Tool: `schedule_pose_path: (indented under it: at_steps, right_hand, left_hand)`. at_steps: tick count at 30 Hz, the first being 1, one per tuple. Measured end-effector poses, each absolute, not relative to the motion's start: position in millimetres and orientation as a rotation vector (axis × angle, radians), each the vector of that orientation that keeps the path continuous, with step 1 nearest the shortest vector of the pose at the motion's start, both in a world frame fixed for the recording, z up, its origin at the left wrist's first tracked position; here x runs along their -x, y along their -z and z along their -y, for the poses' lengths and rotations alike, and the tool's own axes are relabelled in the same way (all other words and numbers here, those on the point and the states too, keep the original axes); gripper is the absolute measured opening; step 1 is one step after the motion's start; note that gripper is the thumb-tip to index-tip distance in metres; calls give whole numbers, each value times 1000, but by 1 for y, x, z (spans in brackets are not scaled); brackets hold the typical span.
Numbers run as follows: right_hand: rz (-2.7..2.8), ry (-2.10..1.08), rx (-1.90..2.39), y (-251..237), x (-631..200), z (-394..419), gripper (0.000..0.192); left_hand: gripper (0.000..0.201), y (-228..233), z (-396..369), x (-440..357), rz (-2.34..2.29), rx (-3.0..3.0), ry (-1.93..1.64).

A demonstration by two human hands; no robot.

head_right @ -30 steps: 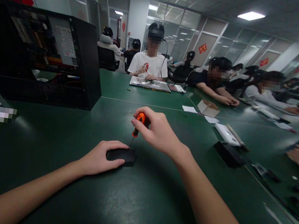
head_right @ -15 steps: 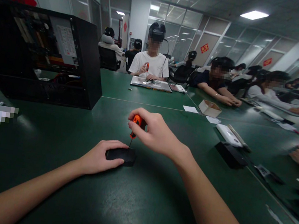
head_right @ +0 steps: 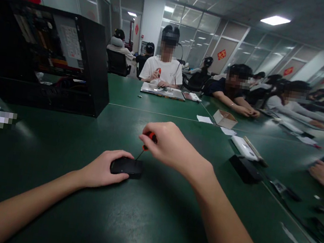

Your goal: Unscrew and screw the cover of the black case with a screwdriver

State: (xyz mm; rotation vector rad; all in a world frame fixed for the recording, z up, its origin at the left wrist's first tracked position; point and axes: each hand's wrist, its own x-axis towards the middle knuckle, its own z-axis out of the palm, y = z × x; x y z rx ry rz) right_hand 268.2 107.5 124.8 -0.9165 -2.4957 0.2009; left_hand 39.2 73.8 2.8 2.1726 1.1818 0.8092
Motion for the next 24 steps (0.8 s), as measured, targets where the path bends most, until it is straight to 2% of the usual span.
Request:
schedule_pose_path:
  at_steps: [4,5,9,14,19,24]
  right_hand:
    - [2546,-258,778,-124,-268,-105,34]
    - [2554,-254,770,-123,-268,-105,34]
    - [2552,-175,816,-124,-266,-104,11]
    - [2575,-294,738,-125,-265,-100,31]
    - [2535,-239,737,-126,-260,-96,11]
    - [2473,-321,657,-128,-255,-90,8]
  left_hand:
    - [36,-4,-73,-38,-1221,-2169,-805]
    - [35,-4,-73,-38,-1227,-2161,-803]
    - [37,-3,-74,-37,-1250,-2114,-756]
    - [37,-4,-74,-38,-1281,-2104,-742]
    - [36,-2,-72,-40,-1287,-2106,-790]
    - [37,-1,-71,-40,-1245,-2120,-819]
